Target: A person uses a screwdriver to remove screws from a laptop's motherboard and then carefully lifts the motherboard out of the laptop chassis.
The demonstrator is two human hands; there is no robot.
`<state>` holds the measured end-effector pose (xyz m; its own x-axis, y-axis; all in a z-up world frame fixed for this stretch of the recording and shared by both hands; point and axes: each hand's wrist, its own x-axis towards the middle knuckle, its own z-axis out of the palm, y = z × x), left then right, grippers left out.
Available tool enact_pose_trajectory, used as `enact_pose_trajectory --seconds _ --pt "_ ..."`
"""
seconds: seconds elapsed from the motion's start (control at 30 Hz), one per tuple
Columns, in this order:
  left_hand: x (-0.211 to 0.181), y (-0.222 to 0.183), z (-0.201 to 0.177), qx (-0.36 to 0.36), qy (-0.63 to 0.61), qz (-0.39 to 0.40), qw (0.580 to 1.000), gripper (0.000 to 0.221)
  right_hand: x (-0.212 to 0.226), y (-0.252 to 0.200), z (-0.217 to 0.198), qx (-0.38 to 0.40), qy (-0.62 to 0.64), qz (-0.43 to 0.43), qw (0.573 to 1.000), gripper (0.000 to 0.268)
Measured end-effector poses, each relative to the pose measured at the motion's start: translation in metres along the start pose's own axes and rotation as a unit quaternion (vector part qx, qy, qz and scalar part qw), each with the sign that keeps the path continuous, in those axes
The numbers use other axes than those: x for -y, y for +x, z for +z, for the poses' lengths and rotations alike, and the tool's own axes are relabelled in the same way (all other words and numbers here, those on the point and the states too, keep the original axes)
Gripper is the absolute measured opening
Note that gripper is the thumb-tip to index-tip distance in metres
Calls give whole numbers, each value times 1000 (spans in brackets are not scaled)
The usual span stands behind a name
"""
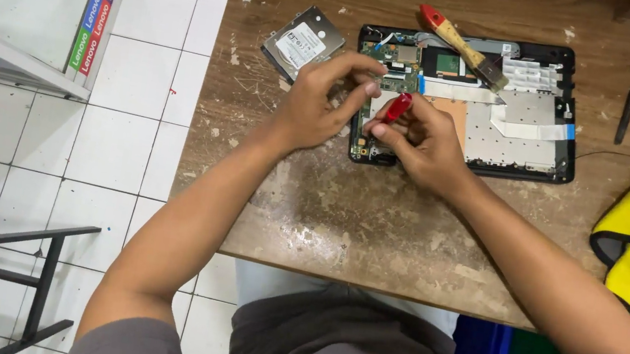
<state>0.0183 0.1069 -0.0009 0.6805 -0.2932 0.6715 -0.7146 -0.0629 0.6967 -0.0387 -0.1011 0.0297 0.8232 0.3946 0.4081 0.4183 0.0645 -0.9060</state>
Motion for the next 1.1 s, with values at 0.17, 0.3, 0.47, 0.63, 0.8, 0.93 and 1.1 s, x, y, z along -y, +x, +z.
enact_pose_trajectory --seconds 0.17,0.3,0.47,0.63,0.8,0.93,1.1 --pt "-23 2 -9 23 -2 53 998 29 -28 -12 -6 -1 -28 3 1000 18" --pt "-30 2 1 39 -15 93 995 28 -46 -18 -14 -4 -80 -8 997 20" --pt "-38 4 -5 47 -2 95 994 25 -35 -15 -10 -2 -113 -22 993 19" --pt "-39 3 -4 50 1 109 993 23 -17 -11 -4 -13 -98 -26 995 21" --pt "-45 5 -5 47 14 108 993 23 -24 -15 -6 -20 -139 -40 989 19" --pt "-43 3 -1 39 16 108 993 22 -28 -16 -8 -20 -131 -40 990 19" --pt "-39 0 5 20 5 108 994 21 -30 -17 -9 -19 -131 -45 990 19"
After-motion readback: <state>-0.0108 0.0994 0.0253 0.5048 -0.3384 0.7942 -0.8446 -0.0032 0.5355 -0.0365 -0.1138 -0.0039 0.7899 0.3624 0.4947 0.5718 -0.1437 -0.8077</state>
